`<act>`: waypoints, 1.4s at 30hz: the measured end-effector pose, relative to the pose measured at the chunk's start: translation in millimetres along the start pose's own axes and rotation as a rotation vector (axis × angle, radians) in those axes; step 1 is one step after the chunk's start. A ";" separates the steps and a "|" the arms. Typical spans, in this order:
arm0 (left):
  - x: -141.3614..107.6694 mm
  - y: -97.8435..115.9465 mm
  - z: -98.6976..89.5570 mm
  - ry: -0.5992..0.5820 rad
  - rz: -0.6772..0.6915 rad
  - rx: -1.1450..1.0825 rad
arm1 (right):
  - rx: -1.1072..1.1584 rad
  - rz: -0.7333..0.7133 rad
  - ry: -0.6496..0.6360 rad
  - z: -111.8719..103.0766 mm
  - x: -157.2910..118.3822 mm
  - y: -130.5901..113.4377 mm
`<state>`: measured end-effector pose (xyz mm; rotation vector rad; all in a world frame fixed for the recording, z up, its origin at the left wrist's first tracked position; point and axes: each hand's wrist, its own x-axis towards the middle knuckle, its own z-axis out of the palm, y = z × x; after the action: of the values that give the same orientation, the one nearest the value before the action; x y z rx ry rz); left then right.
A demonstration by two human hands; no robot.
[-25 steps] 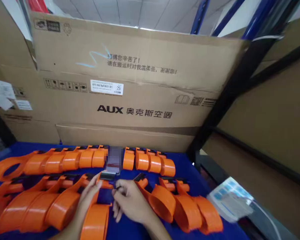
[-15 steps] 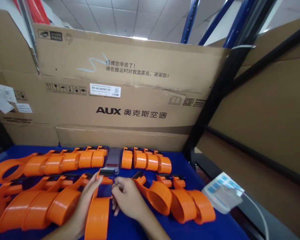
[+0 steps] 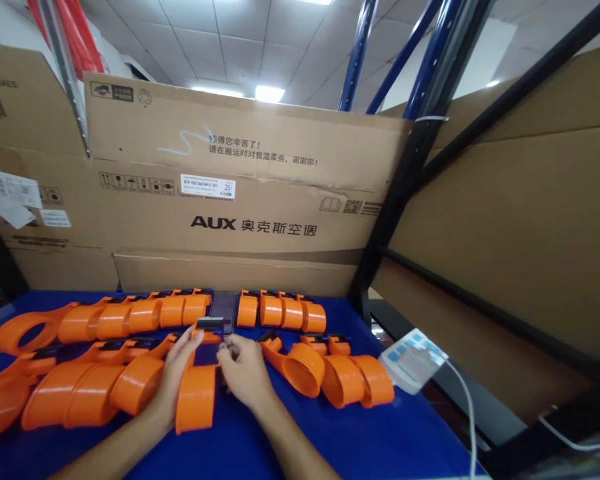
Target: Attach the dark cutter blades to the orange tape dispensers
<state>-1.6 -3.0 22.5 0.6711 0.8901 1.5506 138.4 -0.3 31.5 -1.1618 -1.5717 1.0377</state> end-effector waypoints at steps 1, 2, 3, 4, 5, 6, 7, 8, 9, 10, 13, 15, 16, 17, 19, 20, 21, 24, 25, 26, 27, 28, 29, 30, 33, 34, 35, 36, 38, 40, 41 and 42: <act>0.6 -2.6 -3.9 -0.026 0.011 0.010 | -0.002 -0.005 0.001 0.4 -0.9 1.2; 1.1 -4.5 -7.3 -0.055 0.018 0.020 | -0.002 -0.011 0.002 0.6 -2.1 2.0; 1.4 -5.7 -10.0 -0.091 0.019 0.024 | -0.002 -0.018 0.002 0.8 -3.3 2.3; 1.5 -6.1 -11.8 -0.120 0.016 0.020 | 0.000 -0.025 0.002 0.7 -4.5 2.4; 1.3 -6.0 -12.6 -0.140 0.007 0.008 | 0.001 -0.033 0.003 0.6 -5.5 2.3; 0.7 -5.4 -12.5 -0.158 -0.007 -0.009 | 0.001 -0.042 0.004 0.4 -6.4 2.1; -0.2 -4.6 -11.6 -0.171 -0.022 -0.026 | 0.000 -0.050 0.007 0.1 -7.1 2.0; -1.4 -3.8 -10.3 -0.180 -0.034 -0.041 | -0.002 -0.056 0.009 -0.4 -7.6 1.9; -2.8 -2.9 -8.8 -0.186 -0.043 -0.051 | -0.005 -0.060 0.012 -0.8 -8.0 2.0; -4.2 -2.0 -7.4 -0.190 -0.048 -0.056 | -0.008 -0.063 0.014 -1.2 -8.4 2.1; -8.2 0.8 -4.4 -0.186 -0.026 -0.037 | -0.017 -0.068 0.022 -2.3 -9.4 2.3; -10.2 3.0 -3.5 -0.176 -0.001 -0.004 | -0.020 -0.075 0.024 -2.8 -10.3 1.7; -11.0 4.2 -3.3 -0.170 0.014 0.018 | -0.021 -0.078 0.024 -3.0 -10.8 1.2; -11.7 5.2 -3.1 -0.166 0.029 0.038 | -0.024 -0.081 0.024 -3.1 -11.3 0.6; -12.6 6.7 -3.1 -0.171 0.051 0.073 | -0.030 -0.087 0.025 -3.4 -12.3 -0.9; -12.7 7.1 -3.3 -0.177 0.057 0.086 | -0.033 -0.088 0.025 -3.6 -12.7 -1.7; -12.6 7.2 -3.6 -0.183 0.058 0.097 | -0.037 -0.090 0.026 -3.7 -13.0 -2.4; -11.4 6.5 -4.8 -0.183 0.055 0.112 | -0.068 -0.102 0.028 -3.8 -13.2 -4.4; -10.8 6.1 -5.2 -0.178 0.052 0.117 | -0.083 -0.107 0.030 -3.8 -13.2 -4.9; -10.1 5.6 -5.5 -0.172 0.049 0.122 | -0.096 -0.111 0.033 -3.8 -13.1 -5.4; -9.4 5.2 -5.7 -0.167 0.046 0.127 | -0.107 -0.113 0.036 -3.7 -12.9 -5.9; -8.8 4.8 -5.9 -0.161 0.045 0.131 | -0.113 -0.113 0.039 -3.7 -12.9 -6.4; -8.2 4.4 -6.0 -0.158 0.044 0.133 | -0.115 -0.112 0.041 -3.6 -12.8 -6.8; -7.7 4.1 -6.1 -0.159 0.044 0.134 | -0.117 -0.111 0.044 -3.6 -12.7 -7.3; -7.2 3.2 -6.4 -0.156 0.038 0.133 | -0.122 -0.113 0.046 -4.1 -12.3 -8.5; -7.4 3.0 -6.5 -0.158 0.034 0.133 | -0.123 -0.115 0.046 -4.4 -11.9 -8.9; -7.6 2.8 -6.6 -0.161 0.032 0.131 | -0.124 -0.117 0.046 -4.8 -11.4 -9.3; -7.9 2.6 -6.7 -0.167 0.031 0.128 | -0.125 -0.119 0.046 -5.2 -10.9 -9.8; -8.5 2.1 -6.6 -0.188 0.033 0.120 | -0.126 -0.123 0.046 -6.1 -9.9 -10.6; -8.6 2.1 -5.5 -0.195 0.033 0.108 | -0.126 -0.124 0.046 -6.7 -9.3 -11.2; -8.6 2.4 -4.5 -0.192 0.030 0.101 | -0.125 -0.124 0.045 -6.8 -9.1 -11.3; -8.7 2.9 -3.3 -0.187 0.026 0.090 | -0.125 -0.123 0.043 -6.8 -9.1 -11.1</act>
<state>-4.4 -12.3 23.7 0.8811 0.8164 1.4506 143.9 -10.8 42.2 -1.1471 -1.6715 0.8399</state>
